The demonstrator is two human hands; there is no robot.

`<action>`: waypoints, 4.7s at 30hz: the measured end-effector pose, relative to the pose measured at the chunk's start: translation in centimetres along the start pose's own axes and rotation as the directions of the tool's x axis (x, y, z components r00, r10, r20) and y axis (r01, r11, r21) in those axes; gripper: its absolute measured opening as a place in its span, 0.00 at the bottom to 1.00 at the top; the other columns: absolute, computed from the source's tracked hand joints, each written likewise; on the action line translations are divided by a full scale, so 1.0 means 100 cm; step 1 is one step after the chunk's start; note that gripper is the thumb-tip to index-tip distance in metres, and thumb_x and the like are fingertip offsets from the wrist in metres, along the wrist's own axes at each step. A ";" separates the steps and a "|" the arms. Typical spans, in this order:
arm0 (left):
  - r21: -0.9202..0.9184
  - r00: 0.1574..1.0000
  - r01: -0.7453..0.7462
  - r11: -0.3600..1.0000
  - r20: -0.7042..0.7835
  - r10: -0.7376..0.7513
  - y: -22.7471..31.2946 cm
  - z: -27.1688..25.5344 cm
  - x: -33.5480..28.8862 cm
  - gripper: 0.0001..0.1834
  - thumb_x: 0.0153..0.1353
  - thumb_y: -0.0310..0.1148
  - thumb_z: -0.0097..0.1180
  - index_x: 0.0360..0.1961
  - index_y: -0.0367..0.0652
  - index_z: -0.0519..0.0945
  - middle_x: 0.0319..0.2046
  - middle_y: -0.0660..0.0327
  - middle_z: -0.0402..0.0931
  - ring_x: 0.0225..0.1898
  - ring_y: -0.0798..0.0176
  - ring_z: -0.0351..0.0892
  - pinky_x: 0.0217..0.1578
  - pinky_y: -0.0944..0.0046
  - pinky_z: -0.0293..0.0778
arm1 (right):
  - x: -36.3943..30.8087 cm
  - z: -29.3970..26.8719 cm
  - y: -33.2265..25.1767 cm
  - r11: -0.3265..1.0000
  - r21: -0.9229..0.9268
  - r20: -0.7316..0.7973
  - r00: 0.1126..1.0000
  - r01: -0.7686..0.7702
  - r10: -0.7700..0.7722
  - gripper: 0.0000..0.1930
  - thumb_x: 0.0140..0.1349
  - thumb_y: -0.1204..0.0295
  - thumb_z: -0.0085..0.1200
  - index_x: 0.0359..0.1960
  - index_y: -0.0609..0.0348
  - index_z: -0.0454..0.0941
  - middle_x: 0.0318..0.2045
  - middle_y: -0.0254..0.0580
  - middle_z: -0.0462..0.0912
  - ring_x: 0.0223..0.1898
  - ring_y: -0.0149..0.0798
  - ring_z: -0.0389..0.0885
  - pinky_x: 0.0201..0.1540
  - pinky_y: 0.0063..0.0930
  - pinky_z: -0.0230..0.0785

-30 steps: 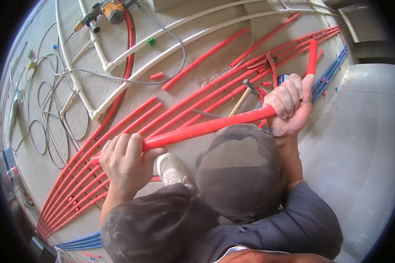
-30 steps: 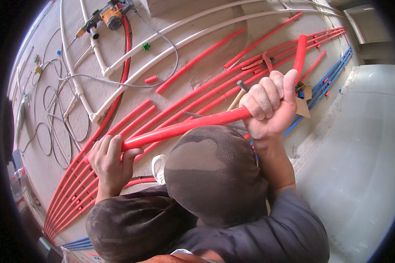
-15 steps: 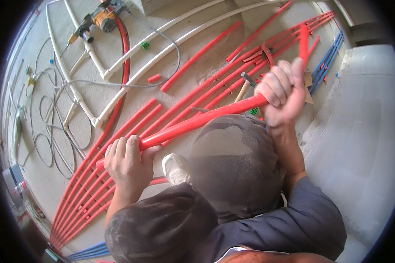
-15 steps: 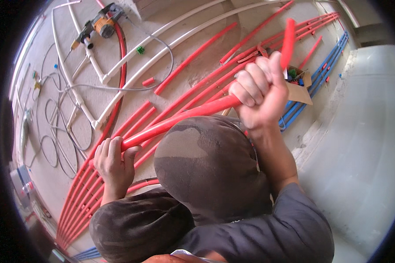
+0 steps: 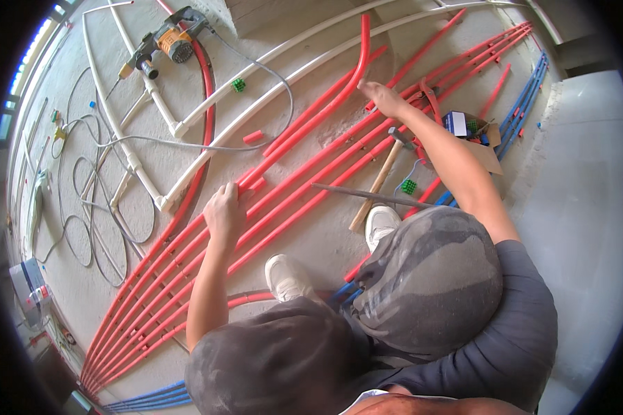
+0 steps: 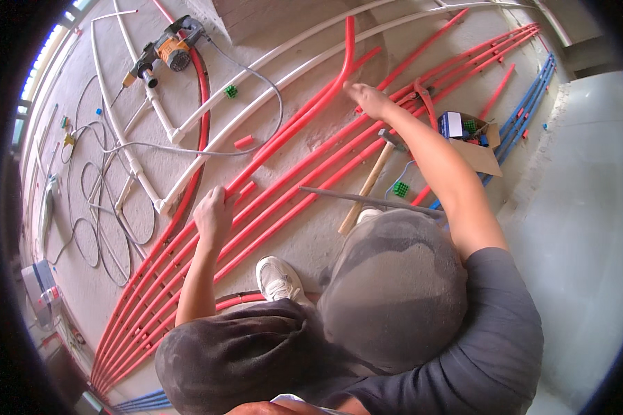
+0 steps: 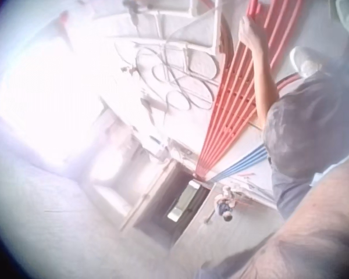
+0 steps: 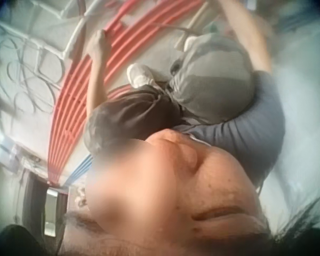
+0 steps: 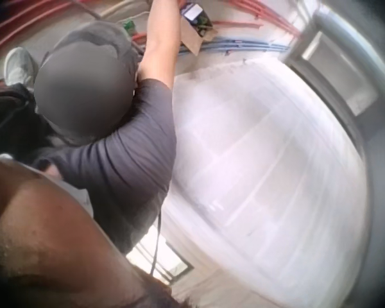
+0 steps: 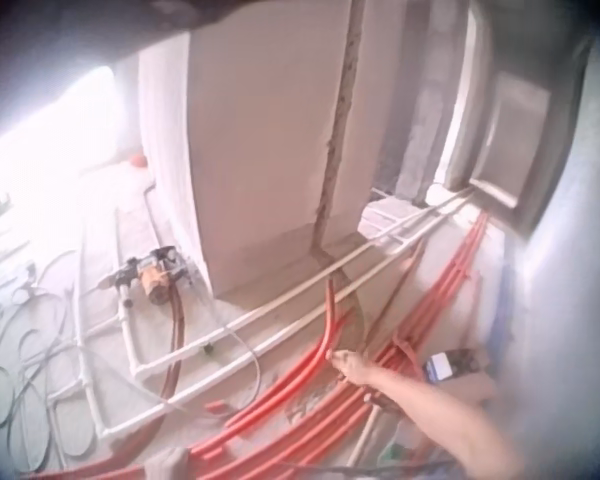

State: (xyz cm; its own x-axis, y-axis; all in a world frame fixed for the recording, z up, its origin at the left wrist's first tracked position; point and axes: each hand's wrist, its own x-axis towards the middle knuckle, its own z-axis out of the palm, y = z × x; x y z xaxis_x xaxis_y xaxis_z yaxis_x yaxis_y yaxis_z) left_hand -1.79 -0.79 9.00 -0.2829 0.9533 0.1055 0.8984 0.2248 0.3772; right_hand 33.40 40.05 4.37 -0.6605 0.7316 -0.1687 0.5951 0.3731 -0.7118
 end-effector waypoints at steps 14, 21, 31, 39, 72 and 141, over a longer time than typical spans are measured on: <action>-0.089 0.981 -0.055 0.994 0.182 0.070 0.006 0.077 0.033 0.16 0.69 0.43 0.68 0.42 0.38 0.83 0.45 0.48 0.81 0.54 0.39 0.79 0.51 0.40 0.76 | -0.034 -0.009 0.015 0.749 -0.660 -0.124 0.992 -0.060 -0.030 0.17 0.71 0.69 0.59 0.60 0.55 0.82 0.60 0.48 0.83 0.62 0.56 0.83 0.64 0.61 0.73; -0.056 0.980 -0.036 0.998 0.192 0.046 0.017 0.071 0.036 0.15 0.66 0.39 0.70 0.43 0.37 0.83 0.46 0.47 0.82 0.54 0.38 0.79 0.53 0.40 0.76 | -0.022 0.040 -0.008 0.711 -0.641 0.217 0.957 0.288 -0.192 0.14 0.78 0.57 0.57 0.55 0.48 0.86 0.57 0.40 0.85 0.60 0.50 0.84 0.60 0.55 0.75; -0.191 0.997 0.032 0.981 0.070 -0.019 -0.009 0.077 0.010 0.21 0.57 0.20 0.67 0.54 0.36 0.85 0.52 0.47 0.83 0.58 0.39 0.80 0.61 0.45 0.79 | -0.016 0.086 -0.050 0.723 -0.401 0.373 0.821 0.563 -0.432 0.19 0.73 0.52 0.63 0.56 0.48 0.87 0.53 0.37 0.86 0.60 0.49 0.81 0.60 0.50 0.71; -0.080 0.995 0.013 0.997 0.099 -0.005 -0.014 0.077 0.010 0.23 0.53 0.21 0.63 0.54 0.36 0.84 0.51 0.47 0.83 0.58 0.40 0.80 0.60 0.45 0.81 | -0.009 0.114 -0.089 0.681 -0.271 0.492 0.706 0.680 -0.509 0.08 0.74 0.68 0.61 0.47 0.56 0.78 0.48 0.47 0.80 0.54 0.54 0.82 0.56 0.49 0.75; -0.345 0.967 0.251 0.904 0.128 -0.219 -0.002 0.075 0.000 0.17 0.62 0.35 0.73 0.45 0.37 0.82 0.42 0.46 0.85 0.46 0.37 0.85 0.46 0.44 0.80 | -0.021 0.088 -0.083 0.790 -0.074 0.429 0.735 0.608 -0.525 0.10 0.70 0.78 0.61 0.51 0.61 0.77 0.45 0.52 0.82 0.51 0.61 0.83 0.52 0.54 0.76; -0.085 0.982 -0.070 0.994 0.170 0.084 -0.003 0.065 0.025 0.12 0.63 0.28 0.70 0.47 0.35 0.87 0.44 0.48 0.85 0.50 0.40 0.85 0.54 0.45 0.80 | 0.101 0.009 0.090 0.619 -0.430 -0.566 0.730 -0.657 0.382 0.42 0.80 0.39 0.44 0.84 0.54 0.60 0.82 0.57 0.65 0.83 0.61 0.61 0.83 0.65 0.51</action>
State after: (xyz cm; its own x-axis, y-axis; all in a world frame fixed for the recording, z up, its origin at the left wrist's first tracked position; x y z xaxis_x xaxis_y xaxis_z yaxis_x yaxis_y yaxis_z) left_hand -0.55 2.84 3.18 -0.1450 0.9892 -0.0212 0.8843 0.1392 0.4457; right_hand 31.65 50.27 -4.36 0.0042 0.9999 -0.0095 0.9993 -0.0046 -0.0361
